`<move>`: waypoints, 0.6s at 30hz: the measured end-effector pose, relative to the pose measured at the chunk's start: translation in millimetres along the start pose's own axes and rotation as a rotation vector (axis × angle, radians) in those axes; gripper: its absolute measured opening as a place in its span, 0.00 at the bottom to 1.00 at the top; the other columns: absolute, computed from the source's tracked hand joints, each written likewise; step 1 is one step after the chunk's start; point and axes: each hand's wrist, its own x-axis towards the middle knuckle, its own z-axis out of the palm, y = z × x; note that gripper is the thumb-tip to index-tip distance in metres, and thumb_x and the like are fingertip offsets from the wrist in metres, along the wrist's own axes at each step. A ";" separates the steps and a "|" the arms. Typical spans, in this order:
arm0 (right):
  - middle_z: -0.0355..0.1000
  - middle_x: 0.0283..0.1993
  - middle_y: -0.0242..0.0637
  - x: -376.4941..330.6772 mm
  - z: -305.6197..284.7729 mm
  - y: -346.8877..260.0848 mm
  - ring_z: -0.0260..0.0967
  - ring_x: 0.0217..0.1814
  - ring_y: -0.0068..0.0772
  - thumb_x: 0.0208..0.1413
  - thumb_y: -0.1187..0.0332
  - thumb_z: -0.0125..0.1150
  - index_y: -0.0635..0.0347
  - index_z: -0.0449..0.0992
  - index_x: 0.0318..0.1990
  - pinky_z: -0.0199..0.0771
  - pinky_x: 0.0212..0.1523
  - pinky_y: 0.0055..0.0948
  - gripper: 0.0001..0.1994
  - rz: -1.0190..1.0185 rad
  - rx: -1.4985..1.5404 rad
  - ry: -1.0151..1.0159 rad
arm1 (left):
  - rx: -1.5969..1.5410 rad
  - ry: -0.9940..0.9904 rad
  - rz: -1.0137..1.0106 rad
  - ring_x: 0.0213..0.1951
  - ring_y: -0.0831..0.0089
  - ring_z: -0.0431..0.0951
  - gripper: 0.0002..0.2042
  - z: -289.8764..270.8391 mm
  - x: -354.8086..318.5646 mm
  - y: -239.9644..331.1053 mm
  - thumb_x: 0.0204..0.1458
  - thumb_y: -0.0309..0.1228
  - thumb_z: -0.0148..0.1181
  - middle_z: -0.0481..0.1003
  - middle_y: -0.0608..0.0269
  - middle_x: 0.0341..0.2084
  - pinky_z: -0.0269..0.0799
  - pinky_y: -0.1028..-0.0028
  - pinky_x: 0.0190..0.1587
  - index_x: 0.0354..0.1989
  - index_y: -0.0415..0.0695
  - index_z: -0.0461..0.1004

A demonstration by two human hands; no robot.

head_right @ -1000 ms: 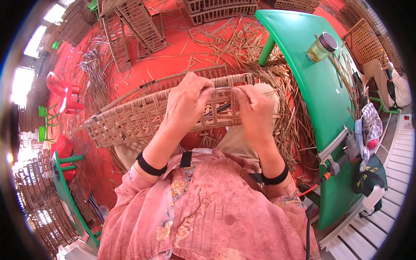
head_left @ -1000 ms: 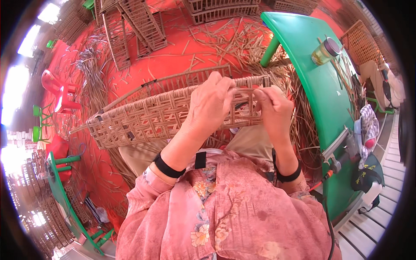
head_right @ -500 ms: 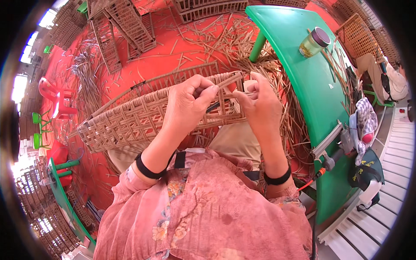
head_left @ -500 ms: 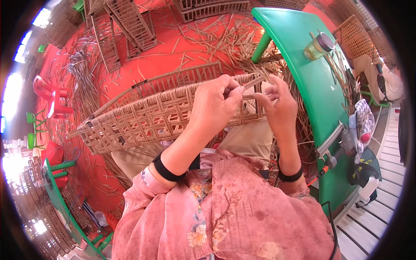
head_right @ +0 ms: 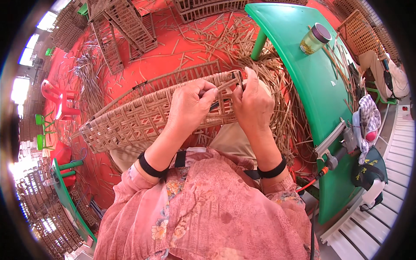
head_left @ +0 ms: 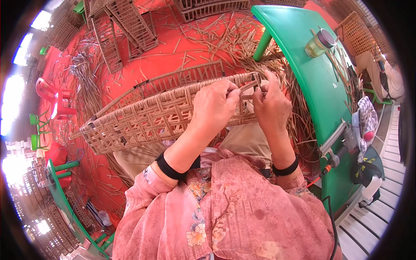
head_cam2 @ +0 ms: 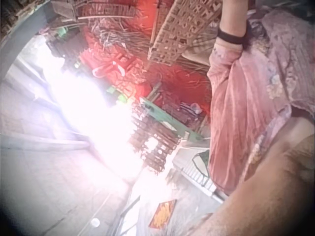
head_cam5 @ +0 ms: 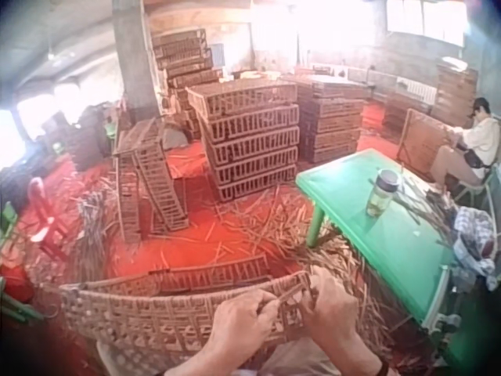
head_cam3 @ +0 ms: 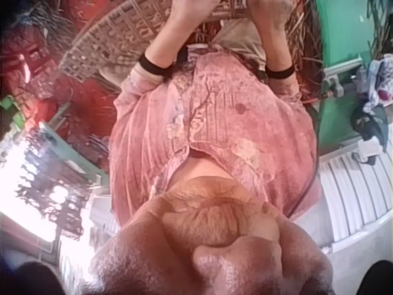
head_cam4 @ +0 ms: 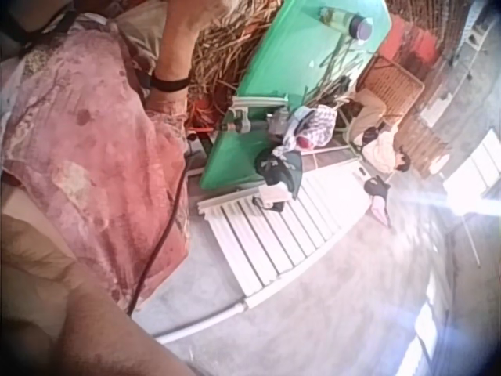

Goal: Weaving bamboo strips into a wooden frame to create a basket or furniture component.

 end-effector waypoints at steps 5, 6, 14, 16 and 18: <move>0.73 0.29 0.40 -0.6 -1.3 -0.3 0.73 0.32 0.44 0.50 0.73 0.59 0.63 0.69 0.56 0.72 0.33 0.41 0.23 -0.007 0.025 0.014 | -0.044 -0.021 -0.074 0.22 0.74 0.73 0.09 -4.0 1.8 3.4 0.53 0.30 0.59 0.75 0.59 0.18 0.70 0.71 0.30 0.32 0.36 0.78; 0.73 0.29 0.40 -0.6 -0.9 0.1 0.73 0.32 0.44 0.50 0.73 0.59 0.63 0.69 0.56 0.72 0.33 0.41 0.23 -0.008 0.027 0.013 | -0.043 -0.020 -0.076 0.22 0.74 0.73 0.09 -4.5 1.6 3.6 0.53 0.30 0.59 0.75 0.59 0.18 0.70 0.71 0.30 0.32 0.36 0.78; 0.73 0.29 0.39 -0.3 -3.0 -1.5 0.72 0.31 0.44 0.50 0.74 0.59 0.62 0.69 0.56 0.72 0.33 0.41 0.23 -0.033 0.026 0.016 | -0.033 -0.040 -0.034 0.25 0.70 0.75 0.08 -1.7 3.0 -3.7 0.52 0.30 0.59 0.76 0.57 0.21 0.70 0.70 0.32 0.33 0.36 0.78; 0.73 0.30 0.40 -1.1 -3.0 -0.3 0.73 0.32 0.43 0.50 0.72 0.61 0.61 0.69 0.57 0.73 0.33 0.40 0.24 -0.015 0.020 -0.001 | -0.017 -0.038 -0.030 0.26 0.67 0.76 0.08 0.6 4.9 0.0 0.53 0.31 0.59 0.76 0.56 0.22 0.70 0.68 0.33 0.33 0.37 0.78; 0.74 0.31 0.40 -1.9 -4.8 1.2 0.74 0.32 0.42 0.51 0.71 0.62 0.60 0.68 0.58 0.73 0.34 0.39 0.24 0.003 0.015 -0.018 | -0.001 -0.035 -0.027 0.27 0.63 0.77 0.09 3.2 7.4 4.7 0.53 0.31 0.58 0.77 0.55 0.23 0.70 0.67 0.34 0.33 0.37 0.78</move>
